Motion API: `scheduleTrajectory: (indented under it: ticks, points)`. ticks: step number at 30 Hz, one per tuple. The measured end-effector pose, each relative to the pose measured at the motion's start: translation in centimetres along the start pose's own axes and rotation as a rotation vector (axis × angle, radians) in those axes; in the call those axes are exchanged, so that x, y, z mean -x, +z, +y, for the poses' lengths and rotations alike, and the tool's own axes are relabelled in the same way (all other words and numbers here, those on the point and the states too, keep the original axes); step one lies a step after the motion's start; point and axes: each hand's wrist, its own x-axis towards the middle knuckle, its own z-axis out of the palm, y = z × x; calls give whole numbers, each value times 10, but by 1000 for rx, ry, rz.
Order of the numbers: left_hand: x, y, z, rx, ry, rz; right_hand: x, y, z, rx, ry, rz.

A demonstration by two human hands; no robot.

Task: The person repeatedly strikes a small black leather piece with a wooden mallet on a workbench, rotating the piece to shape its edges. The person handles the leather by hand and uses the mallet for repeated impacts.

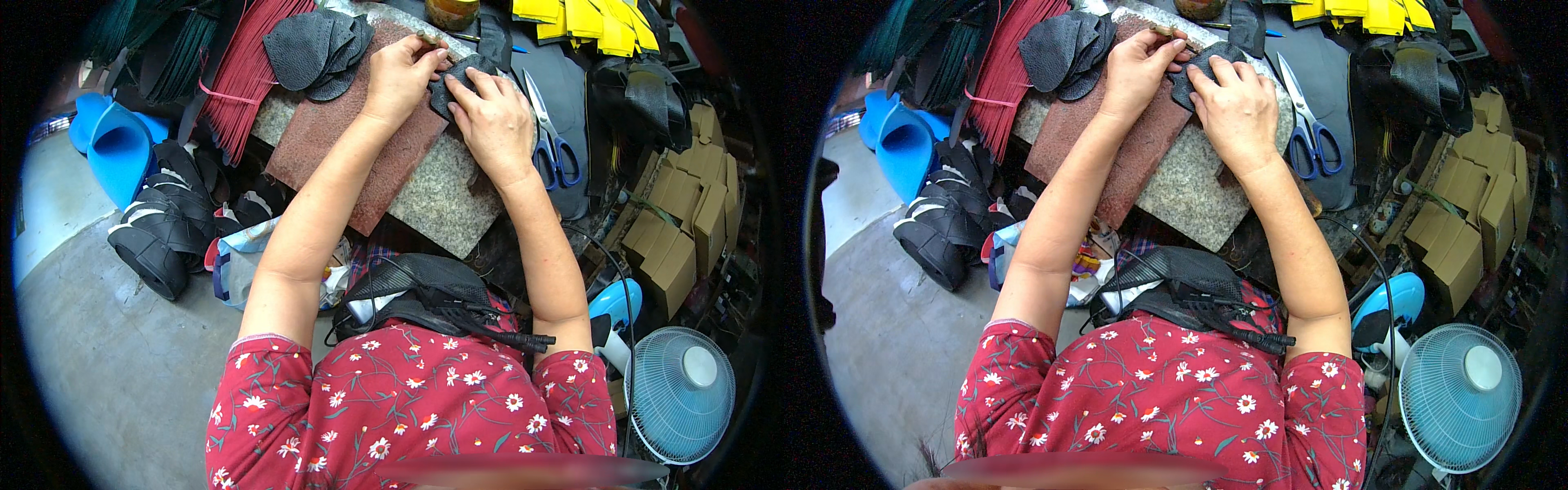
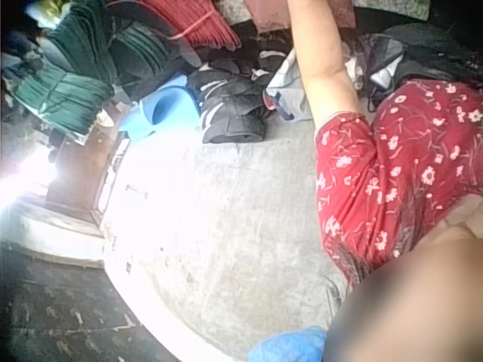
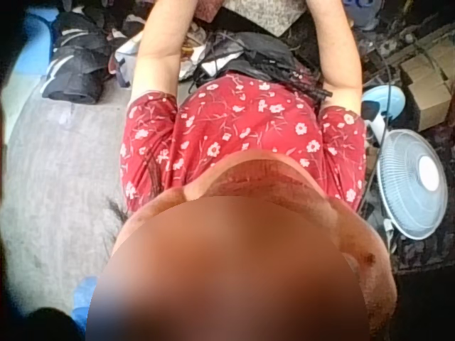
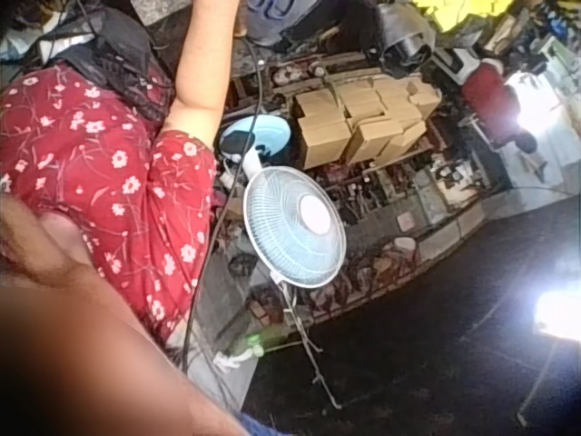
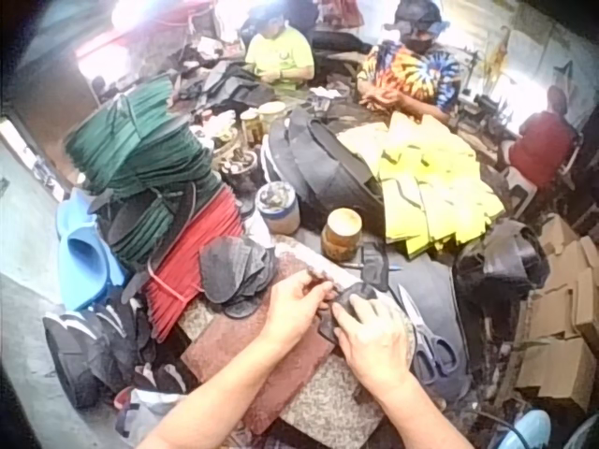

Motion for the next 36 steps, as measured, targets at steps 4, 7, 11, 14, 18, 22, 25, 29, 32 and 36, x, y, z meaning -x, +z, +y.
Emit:
scheduleTrajectory:
  ticks: [4, 7, 11, 14, 18, 22, 25, 29, 32, 36]
  points:
    - [-2, 1, 1, -12, -16, -1, 0, -3, 0, 11, 2, -7]
    - [-3, 2, 0, -8, -28, -6, 1, -2, 0, 12, 2, -2]
    - [-4, 3, -1, -93, -20, -30, 1, -3, 2, -21, 15, -24]
    - [-7, 4, -2, -308, 176, -21, 2, -16, 9, -286, 109, -73]
    - [-8, 6, -2, -556, 468, 0, 37, -59, 24, -292, 328, -164]
    - [-6, 8, 1, -572, 581, -13, 84, -69, 24, -126, 367, -370]
    - [-7, 9, 2, -582, 628, -44, 100, -64, 24, -66, 420, -226]
    - [-10, 11, 2, -596, 670, -78, 86, -77, 26, -406, 626, -25]
    - [-11, 15, 2, -623, 708, -90, 59, -95, 24, -726, 585, 219]
    - [-11, 18, 3, -639, 754, -98, 26, -85, 11, -688, 326, 477]
